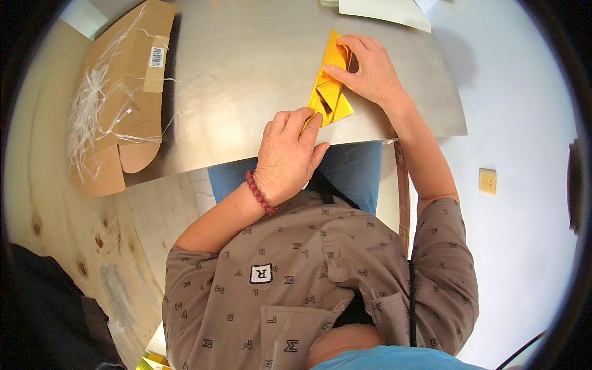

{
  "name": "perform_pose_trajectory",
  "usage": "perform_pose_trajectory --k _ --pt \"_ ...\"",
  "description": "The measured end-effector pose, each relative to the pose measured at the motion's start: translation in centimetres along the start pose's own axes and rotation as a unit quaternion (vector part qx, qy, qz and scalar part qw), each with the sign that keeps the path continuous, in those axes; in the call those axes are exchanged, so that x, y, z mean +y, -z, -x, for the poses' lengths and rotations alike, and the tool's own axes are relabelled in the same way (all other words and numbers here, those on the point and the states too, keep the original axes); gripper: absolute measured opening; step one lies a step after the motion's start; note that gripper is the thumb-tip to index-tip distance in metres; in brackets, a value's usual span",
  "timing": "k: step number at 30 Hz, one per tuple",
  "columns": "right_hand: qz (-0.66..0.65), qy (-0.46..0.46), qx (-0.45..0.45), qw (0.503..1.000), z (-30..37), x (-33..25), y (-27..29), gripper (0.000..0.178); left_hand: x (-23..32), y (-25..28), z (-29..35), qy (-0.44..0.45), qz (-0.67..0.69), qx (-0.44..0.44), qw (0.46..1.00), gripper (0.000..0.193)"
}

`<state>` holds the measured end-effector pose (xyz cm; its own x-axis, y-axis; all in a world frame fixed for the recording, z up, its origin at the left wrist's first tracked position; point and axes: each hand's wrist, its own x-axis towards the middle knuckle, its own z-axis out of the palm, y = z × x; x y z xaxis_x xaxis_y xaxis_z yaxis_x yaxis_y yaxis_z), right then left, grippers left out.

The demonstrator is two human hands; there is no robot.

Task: The person folds a yellow sheet of paper into a small origami shape by hand, pressing creases and tucking flaps. They place the finished piece on the table and begin folding another sheet in the same way.

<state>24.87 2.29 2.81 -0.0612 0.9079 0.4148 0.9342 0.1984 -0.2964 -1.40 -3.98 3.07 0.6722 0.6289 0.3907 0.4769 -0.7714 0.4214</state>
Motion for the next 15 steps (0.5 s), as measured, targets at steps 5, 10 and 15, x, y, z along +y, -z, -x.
perform_pose_trajectory --k 5,10,15 --pt "0.053 0.039 0.051 0.997 0.32 0.34 -0.31 0.053 0.12 -0.37 -0.13 -0.005 0.012 0.003 1.000 0.050" --pt "0.053 0.028 0.046 0.997 0.47 0.32 -0.45 0.051 0.19 -0.41 -0.13 -0.009 0.013 -0.002 1.000 0.052" --pt "0.042 0.023 0.036 0.998 0.46 0.12 -0.41 0.051 0.24 -0.44 -0.06 -0.008 0.010 0.000 1.000 0.053"
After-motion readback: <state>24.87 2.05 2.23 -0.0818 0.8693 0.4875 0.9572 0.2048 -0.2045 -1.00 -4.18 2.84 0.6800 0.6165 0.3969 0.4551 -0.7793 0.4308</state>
